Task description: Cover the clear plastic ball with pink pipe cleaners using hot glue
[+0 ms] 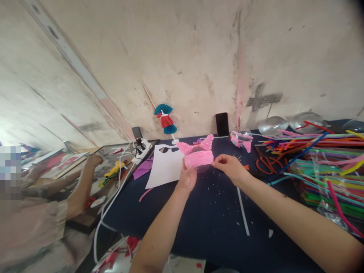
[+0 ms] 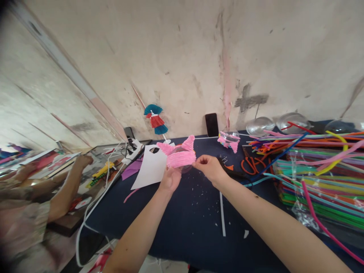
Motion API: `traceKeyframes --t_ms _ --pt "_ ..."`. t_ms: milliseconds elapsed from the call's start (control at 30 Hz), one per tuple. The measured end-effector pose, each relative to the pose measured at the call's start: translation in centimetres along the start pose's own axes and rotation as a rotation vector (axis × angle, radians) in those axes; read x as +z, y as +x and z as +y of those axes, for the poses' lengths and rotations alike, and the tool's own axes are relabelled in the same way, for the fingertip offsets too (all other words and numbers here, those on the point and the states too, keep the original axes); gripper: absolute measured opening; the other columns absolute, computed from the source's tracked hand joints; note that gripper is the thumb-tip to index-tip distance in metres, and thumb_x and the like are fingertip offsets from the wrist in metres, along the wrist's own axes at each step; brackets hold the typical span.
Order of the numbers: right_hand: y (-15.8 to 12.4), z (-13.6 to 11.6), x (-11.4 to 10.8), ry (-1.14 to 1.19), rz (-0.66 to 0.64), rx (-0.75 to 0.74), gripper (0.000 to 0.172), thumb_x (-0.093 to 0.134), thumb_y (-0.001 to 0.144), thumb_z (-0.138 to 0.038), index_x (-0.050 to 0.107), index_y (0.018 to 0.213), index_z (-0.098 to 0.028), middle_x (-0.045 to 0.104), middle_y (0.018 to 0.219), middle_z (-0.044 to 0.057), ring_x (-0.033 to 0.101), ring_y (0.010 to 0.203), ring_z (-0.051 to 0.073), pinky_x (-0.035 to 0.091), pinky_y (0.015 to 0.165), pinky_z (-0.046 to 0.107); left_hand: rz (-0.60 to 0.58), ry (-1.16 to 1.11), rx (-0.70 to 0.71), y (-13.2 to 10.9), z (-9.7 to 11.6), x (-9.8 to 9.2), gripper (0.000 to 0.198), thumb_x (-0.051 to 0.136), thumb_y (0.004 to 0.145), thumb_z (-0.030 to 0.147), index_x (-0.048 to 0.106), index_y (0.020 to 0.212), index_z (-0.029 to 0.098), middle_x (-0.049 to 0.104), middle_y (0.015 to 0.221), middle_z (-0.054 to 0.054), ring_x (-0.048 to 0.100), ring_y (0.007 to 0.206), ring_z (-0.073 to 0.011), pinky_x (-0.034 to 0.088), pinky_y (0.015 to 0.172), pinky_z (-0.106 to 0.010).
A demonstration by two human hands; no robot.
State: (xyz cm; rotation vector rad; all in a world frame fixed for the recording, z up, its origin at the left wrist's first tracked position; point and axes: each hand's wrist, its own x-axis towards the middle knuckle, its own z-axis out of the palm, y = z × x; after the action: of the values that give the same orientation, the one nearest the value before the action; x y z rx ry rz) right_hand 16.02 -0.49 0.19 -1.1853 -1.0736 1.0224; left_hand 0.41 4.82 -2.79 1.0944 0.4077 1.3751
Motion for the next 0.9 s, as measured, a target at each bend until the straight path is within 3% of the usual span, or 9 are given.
traceKeyframes --t_ms 333,433,600,900 --pt "-0.3 -0.3 0.4 0.095 0.023 0.050 0.032 0.078 0.049 -0.040 0.054 0.058 -0.020 0.051 0.056 -0.006 0.042 0.054 0.008 0.035 0.055 0.025 -0.143 -0.041 -0.012 -0.1 -0.5 0.1 0.068 0.071 0.062 0.058 0.057 0.117 0.019 0.060 0.121 -0.012 0.053 0.116 -0.0293 0.037 0.103 -0.046" --pt "-0.2 -0.2 0.3 0.164 0.022 0.068 0.033 0.079 0.047 -0.033 0.056 0.067 -0.020 0.058 0.064 -0.005 0.052 0.062 0.010 0.043 0.065 0.026 -0.169 -0.056 -0.007 -0.1 -0.5 -0.2 0.068 0.070 0.064 0.058 0.057 0.118 0.020 0.059 0.122 -0.012 0.054 0.115 -0.0281 0.038 0.102 -0.046" --pt "0.0 0.1 0.0 0.236 -0.109 0.090 0.037 0.077 0.049 -0.028 0.060 0.081 -0.021 0.067 0.082 0.000 0.061 0.079 0.014 0.046 0.082 0.031 -0.184 -0.038 -0.068 -0.1 0.1 -0.8 0.071 0.074 0.061 0.051 0.053 0.122 0.021 0.058 0.123 -0.012 0.053 0.116 -0.0299 0.039 0.101 -0.047" --pt "-0.2 0.3 0.0 0.103 -0.083 -0.011 0.034 0.076 0.054 -0.028 0.057 0.081 -0.021 0.065 0.080 -0.001 0.060 0.073 0.014 0.048 0.074 0.032 -0.149 0.064 -0.043 0.3 1.3 -2.0 0.059 0.079 0.058 0.041 0.051 0.109 0.029 0.059 0.120 -0.004 0.052 0.118 -0.0247 0.040 0.099 -0.042"
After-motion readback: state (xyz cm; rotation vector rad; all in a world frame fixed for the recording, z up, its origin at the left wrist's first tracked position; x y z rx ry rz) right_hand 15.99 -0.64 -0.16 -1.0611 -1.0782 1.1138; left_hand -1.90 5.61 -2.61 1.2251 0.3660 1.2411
